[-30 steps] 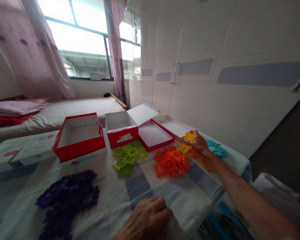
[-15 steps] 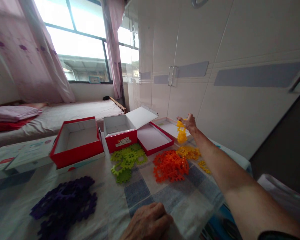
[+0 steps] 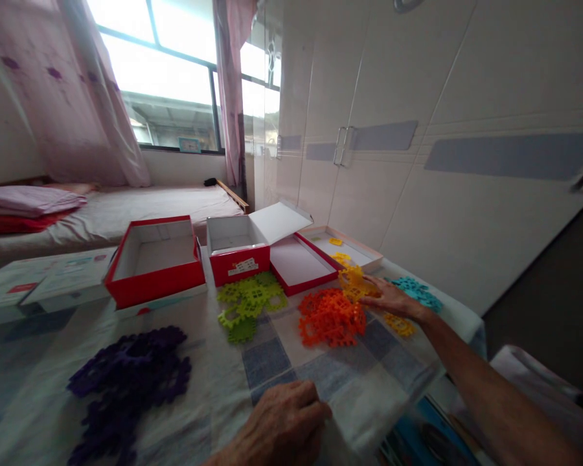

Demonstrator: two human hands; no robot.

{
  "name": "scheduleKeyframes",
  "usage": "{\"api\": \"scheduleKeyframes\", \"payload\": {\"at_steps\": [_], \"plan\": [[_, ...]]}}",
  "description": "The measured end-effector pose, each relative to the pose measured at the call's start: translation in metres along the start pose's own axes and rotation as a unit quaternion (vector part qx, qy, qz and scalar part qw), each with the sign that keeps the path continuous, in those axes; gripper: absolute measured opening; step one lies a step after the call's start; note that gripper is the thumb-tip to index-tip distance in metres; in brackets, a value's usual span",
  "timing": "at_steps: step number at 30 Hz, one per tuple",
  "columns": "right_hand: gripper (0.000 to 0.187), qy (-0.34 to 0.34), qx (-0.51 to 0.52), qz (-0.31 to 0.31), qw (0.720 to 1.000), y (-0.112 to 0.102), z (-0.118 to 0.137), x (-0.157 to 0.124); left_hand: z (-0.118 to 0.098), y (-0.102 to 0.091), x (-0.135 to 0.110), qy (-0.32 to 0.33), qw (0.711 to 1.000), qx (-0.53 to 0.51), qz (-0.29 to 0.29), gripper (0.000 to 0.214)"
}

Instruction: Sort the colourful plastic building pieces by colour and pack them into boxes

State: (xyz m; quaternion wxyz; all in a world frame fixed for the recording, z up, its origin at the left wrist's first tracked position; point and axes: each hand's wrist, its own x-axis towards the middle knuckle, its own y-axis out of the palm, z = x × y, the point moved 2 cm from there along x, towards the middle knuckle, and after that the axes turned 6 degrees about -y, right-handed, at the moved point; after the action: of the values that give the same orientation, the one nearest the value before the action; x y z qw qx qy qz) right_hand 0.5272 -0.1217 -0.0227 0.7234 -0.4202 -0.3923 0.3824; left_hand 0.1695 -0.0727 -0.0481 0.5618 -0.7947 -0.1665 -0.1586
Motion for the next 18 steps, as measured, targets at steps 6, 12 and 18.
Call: {"api": "scheduleKeyframes", "payload": {"at_steps": [6,12,18], "plan": [[0.063,-0.016,-0.007,0.014,1.000,0.006,-0.005,0.004,0.004,0.002,0.001,0.000,1.000,-0.016,-0.006,0.019],[0.065,-0.002,-0.050,0.054,0.997,0.006,0.001,0.009,0.003,-0.001,0.002,0.003,1.000,-0.022,0.001,0.019],[0.050,-0.018,-0.101,0.051,0.993,0.003,0.007,0.006,0.003,0.001,0.000,-0.002,1.000,-0.017,0.003,0.019]]}}
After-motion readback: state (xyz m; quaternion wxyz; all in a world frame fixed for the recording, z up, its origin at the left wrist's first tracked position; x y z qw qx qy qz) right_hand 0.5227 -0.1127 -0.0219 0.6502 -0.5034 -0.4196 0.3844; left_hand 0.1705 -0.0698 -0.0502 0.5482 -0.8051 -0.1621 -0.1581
